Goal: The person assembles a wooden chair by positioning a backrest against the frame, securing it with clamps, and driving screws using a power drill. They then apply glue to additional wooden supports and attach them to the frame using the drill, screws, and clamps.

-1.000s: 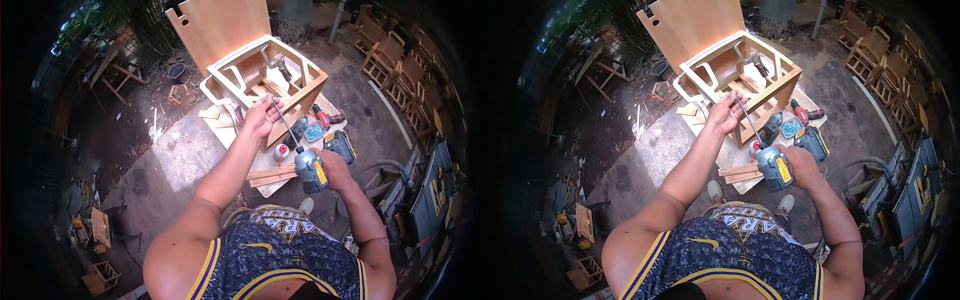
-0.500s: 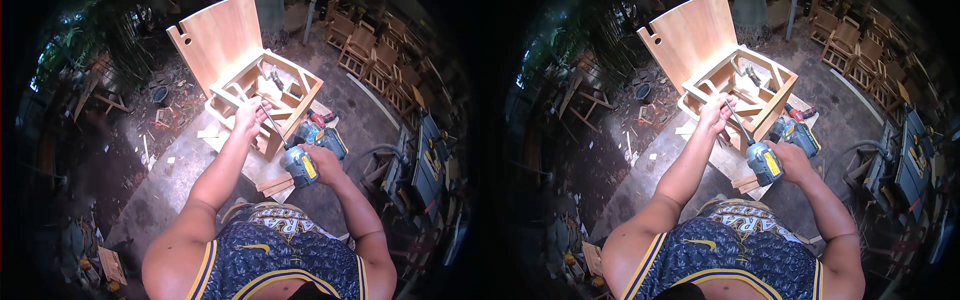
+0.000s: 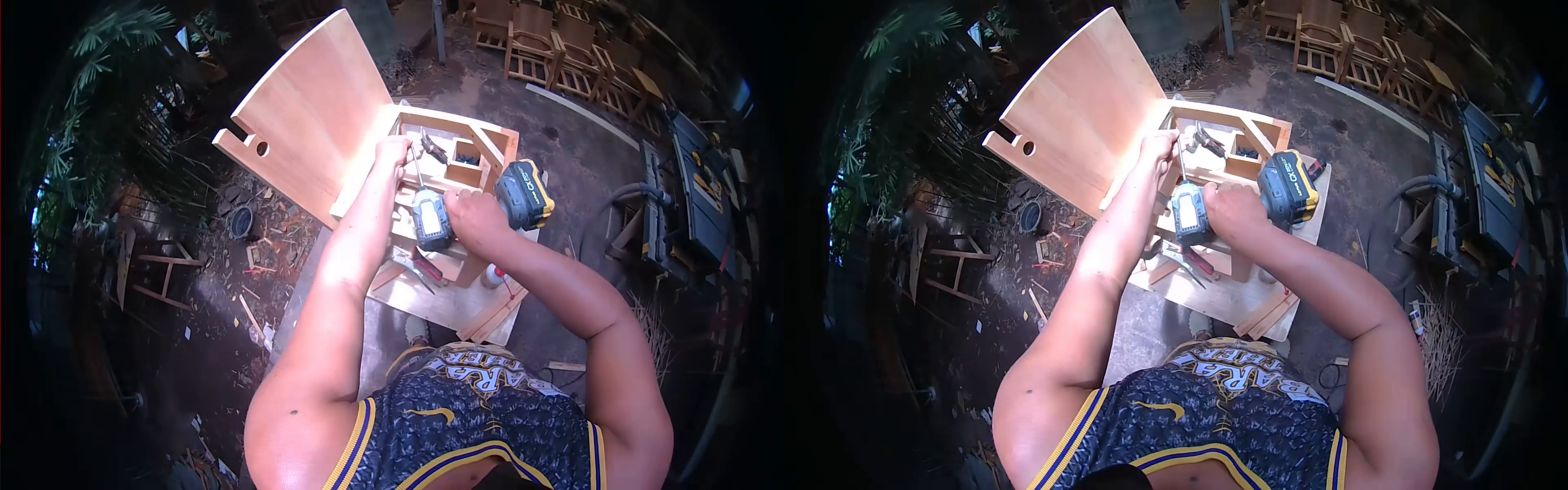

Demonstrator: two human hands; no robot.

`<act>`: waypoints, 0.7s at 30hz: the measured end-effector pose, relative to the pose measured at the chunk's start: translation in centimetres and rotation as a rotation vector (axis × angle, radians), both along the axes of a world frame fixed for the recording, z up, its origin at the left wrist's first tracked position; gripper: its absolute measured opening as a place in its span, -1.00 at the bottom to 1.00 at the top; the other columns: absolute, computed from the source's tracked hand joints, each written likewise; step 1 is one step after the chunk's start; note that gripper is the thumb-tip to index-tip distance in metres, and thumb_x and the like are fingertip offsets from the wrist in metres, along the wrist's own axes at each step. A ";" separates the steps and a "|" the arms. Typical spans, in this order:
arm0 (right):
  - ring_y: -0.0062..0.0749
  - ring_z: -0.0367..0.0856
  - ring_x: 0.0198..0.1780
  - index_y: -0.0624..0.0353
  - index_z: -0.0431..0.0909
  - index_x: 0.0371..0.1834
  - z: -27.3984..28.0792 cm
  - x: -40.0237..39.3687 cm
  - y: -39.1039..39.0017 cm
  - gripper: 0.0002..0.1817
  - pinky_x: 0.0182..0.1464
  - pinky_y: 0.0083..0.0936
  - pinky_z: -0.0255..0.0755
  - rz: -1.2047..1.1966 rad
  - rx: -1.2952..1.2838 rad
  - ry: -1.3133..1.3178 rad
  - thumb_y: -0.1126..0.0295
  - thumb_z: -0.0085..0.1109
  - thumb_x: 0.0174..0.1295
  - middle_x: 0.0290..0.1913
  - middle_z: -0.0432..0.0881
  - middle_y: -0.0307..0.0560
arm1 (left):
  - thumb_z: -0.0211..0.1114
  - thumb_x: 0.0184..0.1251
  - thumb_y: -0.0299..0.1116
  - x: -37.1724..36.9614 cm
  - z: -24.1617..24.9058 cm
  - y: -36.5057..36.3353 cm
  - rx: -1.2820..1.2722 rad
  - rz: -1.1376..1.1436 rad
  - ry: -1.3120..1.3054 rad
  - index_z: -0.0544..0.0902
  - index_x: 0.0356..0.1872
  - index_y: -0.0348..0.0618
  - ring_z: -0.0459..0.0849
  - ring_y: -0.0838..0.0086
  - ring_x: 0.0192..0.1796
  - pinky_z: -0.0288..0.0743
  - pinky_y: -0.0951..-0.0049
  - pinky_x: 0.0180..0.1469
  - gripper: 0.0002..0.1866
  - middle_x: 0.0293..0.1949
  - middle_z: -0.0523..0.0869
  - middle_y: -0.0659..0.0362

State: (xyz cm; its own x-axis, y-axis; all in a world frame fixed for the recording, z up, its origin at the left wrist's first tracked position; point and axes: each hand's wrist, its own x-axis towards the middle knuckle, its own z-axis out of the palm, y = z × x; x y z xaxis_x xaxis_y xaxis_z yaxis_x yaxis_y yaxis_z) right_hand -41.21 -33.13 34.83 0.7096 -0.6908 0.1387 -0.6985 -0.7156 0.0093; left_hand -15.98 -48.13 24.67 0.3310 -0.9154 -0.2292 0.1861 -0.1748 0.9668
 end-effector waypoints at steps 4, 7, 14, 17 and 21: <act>-0.18 0.71 -0.32 0.24 0.50 -0.23 -2.0 6.5 -3.4 -0.84 -0.37 -0.33 0.58 -0.075 -0.023 -0.040 0.40 0.00 0.21 -0.36 0.66 0.02 | 0.12 0.28 -0.49 3.6 -1.2 -4.2 0.028 -0.040 -0.251 0.67 -0.24 -0.40 0.73 0.41 -0.48 0.60 0.42 -0.42 -0.80 -0.46 0.74 0.04; -0.22 0.72 -0.32 0.21 0.51 -0.24 -2.5 8.3 -4.1 -0.85 -0.35 -0.35 0.59 -0.151 -0.028 -0.017 0.41 -0.01 0.22 -0.37 0.67 -0.01 | 0.12 0.29 -0.43 3.5 -1.5 -4.3 0.025 -0.090 -0.546 0.68 -0.23 -0.35 0.76 0.41 -0.43 0.60 0.41 -0.28 -0.77 -0.40 0.76 -0.01; -0.20 0.72 -0.30 0.19 0.53 -0.25 -3.2 9.6 -4.9 -0.85 -0.27 -0.32 0.58 -0.166 0.007 -0.113 0.40 -0.01 0.22 -0.34 0.68 0.03 | 0.13 0.31 -0.32 3.5 1.1 -3.1 0.097 -0.261 -1.036 0.68 -0.18 -0.15 0.67 -0.01 -0.06 0.50 0.09 0.01 -0.78 -0.20 0.71 -0.14; -0.20 0.72 -0.28 0.19 0.54 -0.24 -3.5 9.6 -5.2 -0.85 -0.23 -0.31 0.57 -0.163 0.017 -0.126 0.41 0.01 0.20 -0.34 0.68 0.02 | 0.12 0.31 -0.32 2.5 2.4 -2.2 0.122 -0.231 -1.024 0.67 -0.20 -0.18 0.68 0.00 -0.08 0.50 0.09 0.01 -0.79 -0.20 0.71 -0.14; -0.21 0.71 -0.29 0.19 0.54 -0.25 -3.5 9.2 -5.3 -0.85 -0.22 -0.32 0.56 -0.135 -0.026 -0.106 0.41 0.03 0.19 -0.35 0.68 0.01 | 0.12 0.31 -0.34 1.9 3.2 -0.9 0.054 -0.197 -1.078 0.65 -0.22 -0.21 0.68 0.00 -0.09 0.50 0.09 0.00 -0.80 -0.21 0.71 -0.13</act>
State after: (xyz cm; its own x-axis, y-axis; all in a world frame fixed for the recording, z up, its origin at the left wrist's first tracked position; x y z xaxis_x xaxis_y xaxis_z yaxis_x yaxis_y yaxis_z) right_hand -31.99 -38.47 31.29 0.5912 -0.7741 0.2265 -0.7862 -0.6157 -0.0523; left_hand -14.07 -49.07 27.84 0.2310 -0.9716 0.0512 -0.7883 -0.1561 0.5951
